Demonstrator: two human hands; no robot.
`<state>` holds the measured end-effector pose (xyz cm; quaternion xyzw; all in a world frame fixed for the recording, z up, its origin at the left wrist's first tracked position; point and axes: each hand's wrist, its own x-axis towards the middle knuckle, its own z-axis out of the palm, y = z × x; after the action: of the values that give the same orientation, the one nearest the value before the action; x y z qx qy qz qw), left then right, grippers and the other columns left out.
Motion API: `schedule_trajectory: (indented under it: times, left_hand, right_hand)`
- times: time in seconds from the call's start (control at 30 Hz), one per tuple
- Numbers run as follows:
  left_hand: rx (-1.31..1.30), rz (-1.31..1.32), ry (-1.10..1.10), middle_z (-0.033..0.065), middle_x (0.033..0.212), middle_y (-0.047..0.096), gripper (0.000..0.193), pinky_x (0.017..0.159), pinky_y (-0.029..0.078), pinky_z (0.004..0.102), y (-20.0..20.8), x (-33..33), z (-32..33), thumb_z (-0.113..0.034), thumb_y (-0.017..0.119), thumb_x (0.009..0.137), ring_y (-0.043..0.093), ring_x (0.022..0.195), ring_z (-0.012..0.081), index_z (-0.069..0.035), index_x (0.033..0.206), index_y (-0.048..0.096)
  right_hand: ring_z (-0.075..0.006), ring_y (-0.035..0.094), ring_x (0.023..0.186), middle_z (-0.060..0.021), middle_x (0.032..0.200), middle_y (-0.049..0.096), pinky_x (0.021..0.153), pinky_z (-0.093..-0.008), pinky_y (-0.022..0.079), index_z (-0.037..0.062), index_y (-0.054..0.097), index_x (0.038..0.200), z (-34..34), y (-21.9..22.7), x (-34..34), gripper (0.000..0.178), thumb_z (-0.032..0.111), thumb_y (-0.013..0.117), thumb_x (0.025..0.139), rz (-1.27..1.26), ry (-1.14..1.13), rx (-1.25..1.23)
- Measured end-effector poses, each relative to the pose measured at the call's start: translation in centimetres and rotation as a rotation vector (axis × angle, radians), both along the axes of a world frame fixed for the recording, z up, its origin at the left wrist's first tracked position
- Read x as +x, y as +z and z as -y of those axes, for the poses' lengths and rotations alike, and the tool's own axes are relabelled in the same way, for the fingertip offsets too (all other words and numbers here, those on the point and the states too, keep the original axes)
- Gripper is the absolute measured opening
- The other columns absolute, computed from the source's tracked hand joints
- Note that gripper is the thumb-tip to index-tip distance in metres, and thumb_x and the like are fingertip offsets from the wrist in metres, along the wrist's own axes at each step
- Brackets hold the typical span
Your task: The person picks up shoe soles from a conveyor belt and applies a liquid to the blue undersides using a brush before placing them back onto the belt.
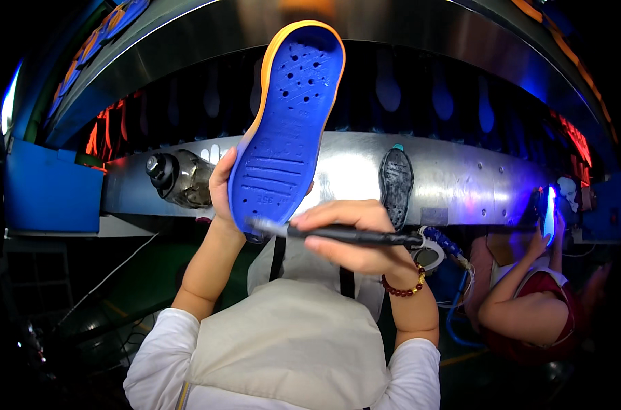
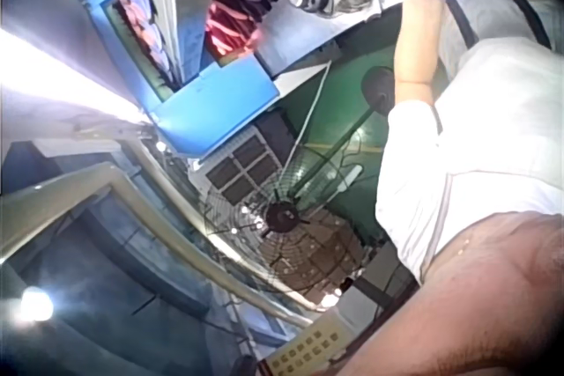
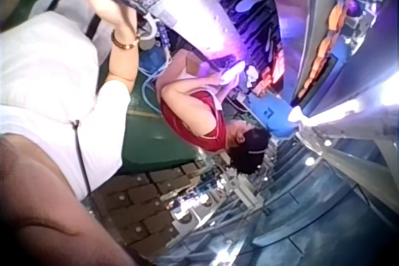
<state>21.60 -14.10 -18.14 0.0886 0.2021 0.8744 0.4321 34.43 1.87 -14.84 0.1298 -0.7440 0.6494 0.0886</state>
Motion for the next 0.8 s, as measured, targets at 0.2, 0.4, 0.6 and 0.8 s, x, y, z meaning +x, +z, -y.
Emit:
schedule_trajectory:
  times: [0.2, 0.4, 0.6, 0.8]
  left_hand:
    - [-0.029, 0.154, -0.204, 0.0214, 0.113, 0.054, 0.051, 0.087, 0.047, 0.0382, 0.3, -0.9, 0.5, -0.031, 0.039, 0.089, 0.059, 0.096, 0.0286, 0.008, 0.12, 0.042]
    - [-0.346, 0.016, -0.485, 0.021, 0.105, 0.057, 0.051, 0.082, 0.049, 0.0338, 0.7, -0.7, 0.5, -0.027, 0.051, 0.083, 0.062, 0.089, 0.0242, 0.007, 0.12, 0.043]
    - [-0.578, -0.118, -0.707, 0.0199, 0.106, 0.055, 0.058, 0.07, 0.052, 0.0274, 0.7, -0.7, 1.2, -0.035, 0.056, 0.082, 0.061, 0.087, 0.0199, 0.006, 0.121, 0.043]
    - [-0.771, -0.233, -0.722, 0.0199, 0.105, 0.055, 0.059, 0.071, 0.051, 0.0272, 1.7, -0.2, 1.6, -0.038, 0.058, 0.081, 0.06, 0.086, 0.0184, 0.008, 0.116, 0.046]
  right_hand:
    - [-0.0259, 0.064, 0.085, -0.0131, 0.087, 0.065, 0.077, -0.0333, 0.05, -0.0004, 0.063, 0.083, 2.0, 1.0, 0.4, 0.015, 0.004, 0.069, 0.07, -0.173, 0.317, 0.185]
    - [-0.0239, 0.064, 0.088, -0.0127, 0.093, 0.066, 0.079, -0.0312, 0.05, 0.0009, 0.065, 0.089, -0.9, 0.0, -0.2, 0.02, 0.001, 0.069, 0.069, -0.051, 0.205, 0.265]
    - [-0.0222, 0.064, 0.088, -0.0093, 0.094, 0.066, 0.076, -0.0291, 0.051, 0.0032, 0.064, 0.092, -2.8, 0.9, -0.3, 0.019, 0.005, 0.066, 0.073, 0.011, 0.328, 0.317]
    - [-0.0248, 0.063, 0.084, -0.0106, 0.092, 0.065, 0.072, -0.031, 0.05, 0.0041, 0.063, 0.093, -3.9, 1.7, 0.1, 0.021, 0.004, 0.065, 0.071, 0.109, 0.461, 0.567]
